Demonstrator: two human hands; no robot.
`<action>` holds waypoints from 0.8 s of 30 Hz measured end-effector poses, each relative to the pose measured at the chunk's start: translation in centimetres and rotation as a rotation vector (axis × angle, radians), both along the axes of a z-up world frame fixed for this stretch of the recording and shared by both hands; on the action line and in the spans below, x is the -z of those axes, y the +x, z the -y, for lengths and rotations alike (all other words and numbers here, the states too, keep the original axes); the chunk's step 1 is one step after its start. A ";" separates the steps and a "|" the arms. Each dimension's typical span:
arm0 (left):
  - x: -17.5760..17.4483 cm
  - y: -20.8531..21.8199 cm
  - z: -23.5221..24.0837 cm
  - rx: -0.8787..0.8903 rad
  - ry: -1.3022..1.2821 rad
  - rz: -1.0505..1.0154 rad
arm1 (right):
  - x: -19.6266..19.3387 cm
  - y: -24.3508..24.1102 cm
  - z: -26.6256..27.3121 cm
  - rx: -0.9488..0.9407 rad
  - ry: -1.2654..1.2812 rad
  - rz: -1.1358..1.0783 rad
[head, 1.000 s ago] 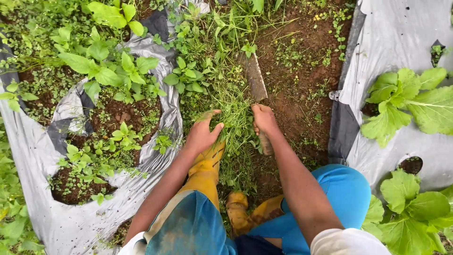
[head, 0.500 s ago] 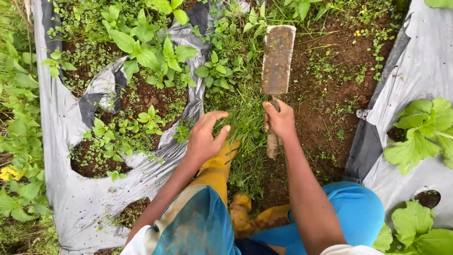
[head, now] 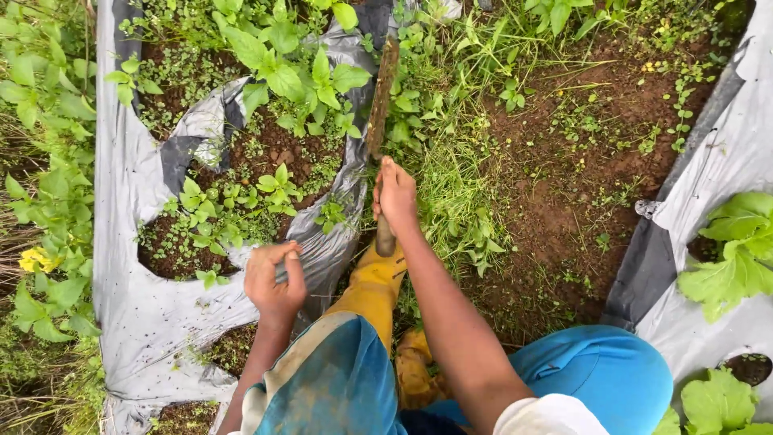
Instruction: Clearing weeds from a garden bed using a hand hoe and manual pulling.
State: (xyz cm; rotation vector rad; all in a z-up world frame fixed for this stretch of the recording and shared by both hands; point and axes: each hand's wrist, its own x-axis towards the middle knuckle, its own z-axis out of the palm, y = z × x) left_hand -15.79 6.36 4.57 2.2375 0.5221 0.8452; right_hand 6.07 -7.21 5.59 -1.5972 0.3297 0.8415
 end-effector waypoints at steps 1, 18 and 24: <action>1.3 -1.0 -0.3 -0.004 0.000 -0.003 | 1.7 -0.1 0.0 -0.004 0.000 -0.003; -0.1 1.3 1.7 -0.018 0.303 -0.058 | 2.7 -0.7 0.6 0.075 -0.207 -0.016; 0.9 2.0 1.3 -0.082 0.387 -0.074 | -1.2 -1.2 1.0 0.365 -0.192 -0.103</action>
